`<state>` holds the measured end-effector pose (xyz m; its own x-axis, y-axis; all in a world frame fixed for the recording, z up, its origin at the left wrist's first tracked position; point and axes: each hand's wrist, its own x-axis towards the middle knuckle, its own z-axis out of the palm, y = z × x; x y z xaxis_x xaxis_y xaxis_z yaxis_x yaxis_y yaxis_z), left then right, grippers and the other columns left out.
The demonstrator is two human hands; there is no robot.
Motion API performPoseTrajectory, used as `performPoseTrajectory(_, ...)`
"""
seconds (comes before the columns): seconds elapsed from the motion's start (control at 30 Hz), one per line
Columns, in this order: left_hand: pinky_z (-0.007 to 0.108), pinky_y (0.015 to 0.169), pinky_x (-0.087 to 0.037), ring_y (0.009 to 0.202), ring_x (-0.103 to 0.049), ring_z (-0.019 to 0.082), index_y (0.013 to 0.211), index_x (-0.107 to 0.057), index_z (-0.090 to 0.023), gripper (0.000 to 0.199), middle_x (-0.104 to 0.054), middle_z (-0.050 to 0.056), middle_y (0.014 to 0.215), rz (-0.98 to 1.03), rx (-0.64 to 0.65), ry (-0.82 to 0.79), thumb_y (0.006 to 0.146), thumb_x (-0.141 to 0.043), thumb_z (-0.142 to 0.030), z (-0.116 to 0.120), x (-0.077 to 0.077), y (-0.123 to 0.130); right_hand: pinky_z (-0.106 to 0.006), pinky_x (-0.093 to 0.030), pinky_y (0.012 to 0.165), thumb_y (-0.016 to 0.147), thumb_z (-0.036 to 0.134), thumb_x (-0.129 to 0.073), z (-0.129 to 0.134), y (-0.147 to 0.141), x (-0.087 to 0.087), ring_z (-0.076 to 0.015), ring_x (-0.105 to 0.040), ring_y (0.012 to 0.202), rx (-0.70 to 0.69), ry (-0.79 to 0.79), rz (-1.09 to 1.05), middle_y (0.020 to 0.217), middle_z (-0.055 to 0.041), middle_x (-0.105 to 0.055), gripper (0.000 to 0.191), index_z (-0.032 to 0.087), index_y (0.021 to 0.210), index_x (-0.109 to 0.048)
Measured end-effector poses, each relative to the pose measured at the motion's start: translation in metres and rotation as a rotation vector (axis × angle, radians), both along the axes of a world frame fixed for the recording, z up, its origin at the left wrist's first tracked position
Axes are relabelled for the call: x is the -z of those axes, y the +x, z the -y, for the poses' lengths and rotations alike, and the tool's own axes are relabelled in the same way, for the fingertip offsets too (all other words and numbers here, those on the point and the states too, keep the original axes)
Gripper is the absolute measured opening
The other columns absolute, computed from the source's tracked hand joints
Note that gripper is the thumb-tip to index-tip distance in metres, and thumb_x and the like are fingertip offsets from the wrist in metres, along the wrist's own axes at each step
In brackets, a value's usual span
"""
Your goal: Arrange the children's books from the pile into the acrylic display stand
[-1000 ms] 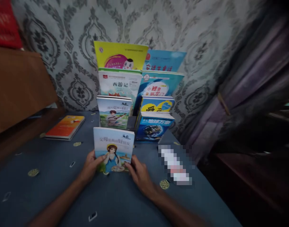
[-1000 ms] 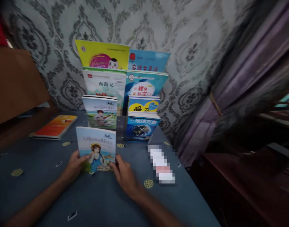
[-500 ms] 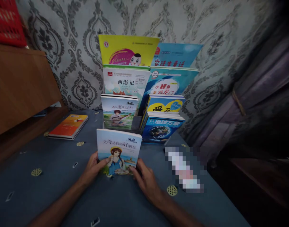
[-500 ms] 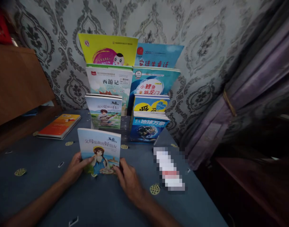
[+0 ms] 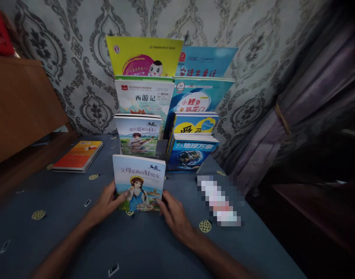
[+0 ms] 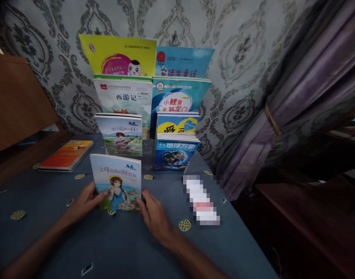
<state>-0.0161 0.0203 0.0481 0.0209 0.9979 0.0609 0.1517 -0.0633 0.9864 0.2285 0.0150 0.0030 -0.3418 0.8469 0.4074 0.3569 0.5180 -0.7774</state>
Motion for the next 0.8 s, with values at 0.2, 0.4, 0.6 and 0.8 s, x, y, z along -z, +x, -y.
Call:
performPoseTrajectory(0.2,0.025,0.056,-0.039,0.058,-0.048,0.018,0.114,-0.069,-0.024,0.046,-0.066,-0.001,0.071,-0.207,-0.046,0.129,0.071,-0.08,-0.034,-0.004,-0.009,-0.007,-0.028,-0.048,0.065,0.102,0.032,-0.041,-0.008,-0.002,-0.007,-0.0176,-0.059,0.068,0.014,0.036,-0.022,0.08,-0.0023,-0.062,0.018,0.025,0.092,-0.054)
performPoseTrajectory(0.4,0.025,0.059,-0.036,0.06,-0.049,0.019,0.104,-0.066,-0.024,0.037,-0.057,-0.005,0.064,-0.276,-0.059,0.188,0.071,-0.079,-0.035,-0.024,-0.022,-0.007,-0.029,-0.046,0.064,0.1,0.034,-0.044,-0.03,-0.01,-0.014,-0.0179,-0.058,0.065,0.056,0.024,-0.025,0.074,-0.0011,-0.06,0.018,0.024,0.091,-0.055)
performPoseTrajectory(0.6,0.024,0.055,-0.031,0.058,-0.045,0.018,0.082,-0.063,-0.025,0.026,-0.053,-0.005,0.061,-0.138,-0.089,0.24,0.066,-0.083,-0.028,-0.043,-0.032,-0.006,-0.025,-0.043,0.058,0.096,0.038,-0.046,-0.055,-0.018,-0.024,-0.0184,-0.059,0.069,0.1,0.009,-0.076,0.074,-0.0014,-0.061,0.02,0.023,0.085,-0.055)
performPoseTrajectory(0.8,0.025,0.056,-0.031,0.06,-0.047,0.018,0.081,-0.062,-0.024,0.027,-0.052,-0.005,0.061,-0.123,-0.128,0.275,0.065,-0.084,-0.026,-0.056,-0.042,-0.006,-0.024,-0.044,0.056,0.095,0.043,-0.047,-0.072,-0.022,-0.036,-0.018,-0.058,0.07,0.084,-0.027,-0.143,0.079,-0.002,-0.062,0.023,0.023,0.089,-0.056)
